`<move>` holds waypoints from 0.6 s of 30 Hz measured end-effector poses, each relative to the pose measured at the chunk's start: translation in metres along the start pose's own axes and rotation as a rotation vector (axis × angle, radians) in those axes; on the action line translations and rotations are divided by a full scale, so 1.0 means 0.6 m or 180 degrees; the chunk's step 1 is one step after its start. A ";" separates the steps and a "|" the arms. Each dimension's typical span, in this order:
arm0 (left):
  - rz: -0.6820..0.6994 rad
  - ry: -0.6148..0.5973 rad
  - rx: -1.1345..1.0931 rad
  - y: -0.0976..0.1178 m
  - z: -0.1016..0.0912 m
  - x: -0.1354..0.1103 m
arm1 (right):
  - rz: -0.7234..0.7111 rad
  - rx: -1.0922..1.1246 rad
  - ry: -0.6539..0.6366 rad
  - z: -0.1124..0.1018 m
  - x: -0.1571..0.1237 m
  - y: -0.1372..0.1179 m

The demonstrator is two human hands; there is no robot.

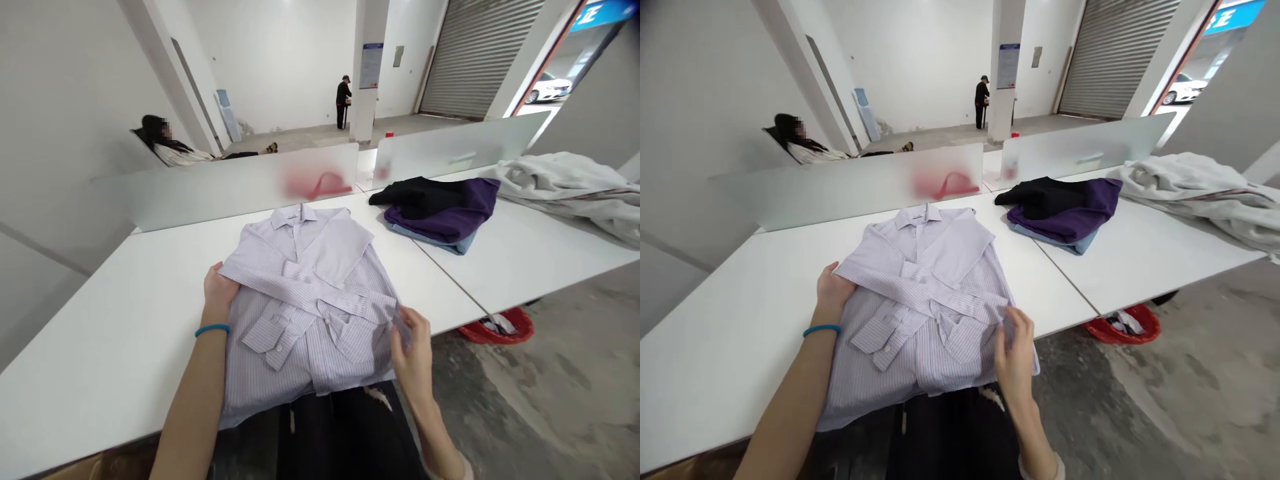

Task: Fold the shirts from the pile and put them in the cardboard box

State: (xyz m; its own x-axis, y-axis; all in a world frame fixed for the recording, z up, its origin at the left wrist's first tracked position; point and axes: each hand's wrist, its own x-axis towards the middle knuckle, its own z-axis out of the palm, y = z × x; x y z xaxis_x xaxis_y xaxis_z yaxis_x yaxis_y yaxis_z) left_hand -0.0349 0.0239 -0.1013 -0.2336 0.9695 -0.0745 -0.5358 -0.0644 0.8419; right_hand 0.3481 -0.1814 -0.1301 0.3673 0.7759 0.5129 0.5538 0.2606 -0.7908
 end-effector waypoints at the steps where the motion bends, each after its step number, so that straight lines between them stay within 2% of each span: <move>1: -0.0030 -0.0001 0.0023 -0.001 0.003 0.000 | -0.0338 -0.0209 -0.0214 0.001 -0.012 -0.007; 4: -0.0085 -0.0018 0.0109 -0.005 0.010 0.000 | -0.1053 -0.0619 -0.1219 0.008 -0.042 -0.019; 6: -0.0081 -0.0026 0.0199 -0.007 0.012 0.000 | -0.1240 -0.0869 -0.1473 0.012 -0.054 -0.015; 8: -0.0094 -0.0031 0.0330 -0.007 0.012 0.000 | -0.1283 -0.0934 -0.1466 0.013 -0.057 -0.006; 12: -0.0091 -0.0023 0.0597 -0.008 0.009 0.005 | -0.1128 -0.0612 -0.1396 0.003 -0.047 -0.001; 15: -0.0040 0.0002 0.0778 -0.009 0.007 0.007 | -0.0630 -0.0469 -0.1146 -0.007 -0.039 -0.012; 18: -0.0032 0.0027 0.0987 -0.010 0.008 0.006 | -0.0171 -0.0764 -0.0720 -0.009 -0.036 -0.017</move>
State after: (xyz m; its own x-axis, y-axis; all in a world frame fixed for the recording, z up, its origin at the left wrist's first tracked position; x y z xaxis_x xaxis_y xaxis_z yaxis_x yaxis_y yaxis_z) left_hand -0.0286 0.0290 -0.1040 -0.2369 0.9676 -0.0871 -0.2652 0.0219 0.9639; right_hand 0.3387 -0.2042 -0.1313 0.1724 0.8795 0.4435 0.7380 0.1829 -0.6496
